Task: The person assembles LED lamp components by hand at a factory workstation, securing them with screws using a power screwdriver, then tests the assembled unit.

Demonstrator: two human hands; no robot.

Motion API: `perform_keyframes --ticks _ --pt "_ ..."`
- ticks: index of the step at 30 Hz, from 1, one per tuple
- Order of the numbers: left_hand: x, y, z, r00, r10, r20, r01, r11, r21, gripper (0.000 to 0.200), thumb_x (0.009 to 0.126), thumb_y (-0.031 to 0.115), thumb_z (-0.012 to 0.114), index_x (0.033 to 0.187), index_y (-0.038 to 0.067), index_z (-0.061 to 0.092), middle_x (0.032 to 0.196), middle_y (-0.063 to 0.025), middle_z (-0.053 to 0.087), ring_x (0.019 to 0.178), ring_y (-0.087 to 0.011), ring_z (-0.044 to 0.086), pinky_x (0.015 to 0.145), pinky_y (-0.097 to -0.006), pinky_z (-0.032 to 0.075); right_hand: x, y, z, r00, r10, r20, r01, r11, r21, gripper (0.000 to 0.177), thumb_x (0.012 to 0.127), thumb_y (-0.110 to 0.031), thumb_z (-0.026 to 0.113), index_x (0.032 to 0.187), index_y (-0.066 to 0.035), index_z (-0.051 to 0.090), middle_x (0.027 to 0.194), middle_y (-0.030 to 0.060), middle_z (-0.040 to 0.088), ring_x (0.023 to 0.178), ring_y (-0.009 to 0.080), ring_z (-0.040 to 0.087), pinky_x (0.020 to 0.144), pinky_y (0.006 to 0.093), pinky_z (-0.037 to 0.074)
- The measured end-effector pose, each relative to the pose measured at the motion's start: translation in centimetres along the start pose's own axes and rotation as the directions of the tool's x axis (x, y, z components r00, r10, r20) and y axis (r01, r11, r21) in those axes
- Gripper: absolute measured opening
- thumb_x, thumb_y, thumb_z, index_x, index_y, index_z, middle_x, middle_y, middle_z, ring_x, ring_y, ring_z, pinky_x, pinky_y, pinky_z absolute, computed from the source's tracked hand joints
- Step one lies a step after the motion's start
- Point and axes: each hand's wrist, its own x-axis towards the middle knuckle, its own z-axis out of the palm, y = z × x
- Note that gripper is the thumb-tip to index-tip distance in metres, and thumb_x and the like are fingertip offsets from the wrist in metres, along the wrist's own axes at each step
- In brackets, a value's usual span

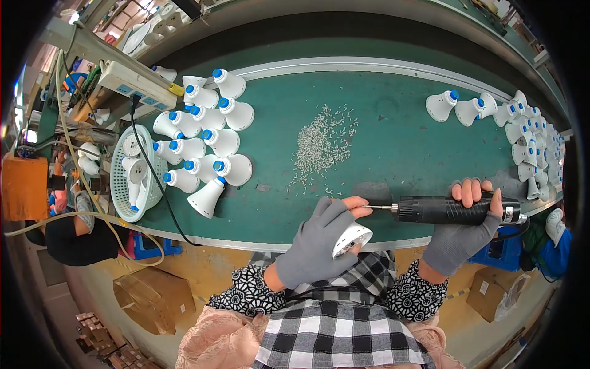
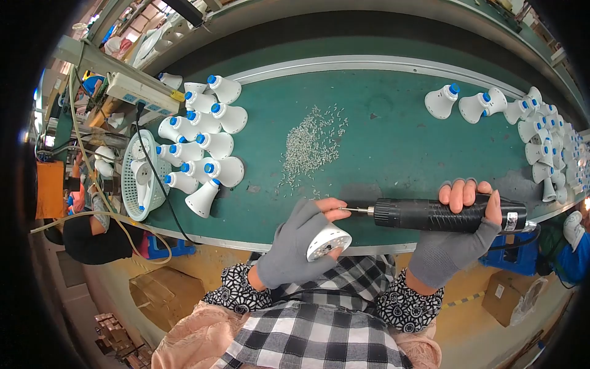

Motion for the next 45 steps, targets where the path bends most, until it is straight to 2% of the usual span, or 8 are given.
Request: perform_keyframes --ticks 8,15,18,21,24,25,36,45 --pt "0.1 0.0 0.2 1.000 0.029 0.008 -0.029 0.997 0.065 0.053 0.069 0.009 0.069 0.121 0.005 0.059 0.127 -0.0105 0.054 0.103 -0.0303 0.053 0.086 -0.0385 0.049 0.0 0.0 0.0 0.999 -0.016 0.032 0.017 1.000 -0.024 0.017 0.096 -0.021 0.052 0.097 -0.005 0.052 0.075 0.0019 0.041 0.065 0.0119 0.042 0.067 0.0289 0.038" --pt "-0.2 -0.3 0.3 0.995 0.061 0.077 -0.072 0.987 0.145 0.052 0.069 0.010 0.069 0.120 0.005 0.059 0.126 -0.0105 0.054 0.102 -0.0308 0.053 0.085 -0.0381 0.050 0.2 -0.1 0.4 0.952 -0.014 0.306 0.022 0.999 -0.025 0.024 0.091 -0.026 0.056 0.101 -0.007 0.047 0.076 0.0022 0.045 0.060 0.0105 0.044 0.063 0.0278 0.039" --pt "-0.1 -0.1 0.1 0.998 0.003 0.059 -0.004 1.000 0.014 0.048 0.072 0.012 0.070 0.119 0.005 0.059 0.127 -0.0110 0.054 0.107 -0.0284 0.053 0.082 -0.0341 0.051 0.0 0.1 0.5 0.952 -0.043 0.302 0.051 0.999 -0.017 0.025 0.091 -0.027 0.056 0.102 -0.007 0.046 0.076 0.0024 0.045 0.059 0.0105 0.045 0.062 0.0279 0.039" --pt "-0.5 -1.2 1.4 0.994 -0.107 -0.035 0.093 0.957 -0.275 0.044 0.075 0.014 0.072 0.116 0.006 0.059 0.121 -0.0091 0.057 0.106 -0.0203 0.056 0.080 -0.0294 0.050 -0.7 -0.4 0.9 0.972 -0.118 0.204 0.127 0.991 -0.035 0.025 0.091 -0.026 0.056 0.102 -0.006 0.046 0.076 0.0022 0.044 0.059 0.0105 0.045 0.063 0.0277 0.039" --pt "-1.1 -0.8 2.2 0.851 -0.510 0.123 0.470 0.637 -0.610 0.042 0.077 0.016 0.073 0.115 0.006 0.058 0.110 -0.0064 0.061 0.099 -0.0129 0.058 0.080 -0.0269 0.050 -1.9 -2.0 0.3 0.962 -0.189 0.195 0.200 0.979 -0.041 0.025 0.091 -0.025 0.057 0.100 -0.006 0.045 0.076 0.0021 0.043 0.059 0.0111 0.045 0.064 0.0282 0.038" --pt "-1.0 -0.5 2.5 0.814 -0.568 0.119 0.503 0.589 -0.632 0.042 0.077 0.016 0.074 0.115 0.006 0.058 0.101 -0.0045 0.063 0.090 -0.0103 0.060 0.079 -0.0262 0.050 -2.3 -2.4 0.2 0.953 -0.212 0.218 0.227 0.973 -0.044 0.025 0.091 -0.026 0.058 0.098 -0.006 0.045 0.076 0.0028 0.044 0.059 0.0113 0.046 0.064 0.0282 0.039" --pt "-1.5 -0.8 5.0 0.847 -0.531 -0.024 0.423 0.701 -0.575 0.039 0.078 0.016 0.074 0.111 0.005 0.057 0.101 -0.0058 0.063 0.091 -0.0127 0.062 0.079 -0.0269 0.051 -8.4 -3.1 0.2 0.924 -0.291 0.249 0.351 0.904 -0.245 0.041 0.084 -0.026 0.074 0.097 -0.010 0.038 0.072 0.0060 0.049 0.057 0.0198 0.058 0.067 0.0368 0.049" --pt "-1.6 -1.0 5.4 0.861 -0.506 -0.061 0.416 0.767 -0.489 0.038 0.076 0.014 0.072 0.110 0.004 0.058 0.099 -0.0063 0.063 0.089 -0.0126 0.062 0.078 -0.0267 0.050 -8.7 -3.1 0.0 0.958 -0.133 0.255 0.226 0.897 -0.380 0.049 0.081 -0.031 0.079 0.097 -0.013 0.036 0.074 0.0046 0.051 0.060 0.0205 0.060 0.067 0.0367 0.049"
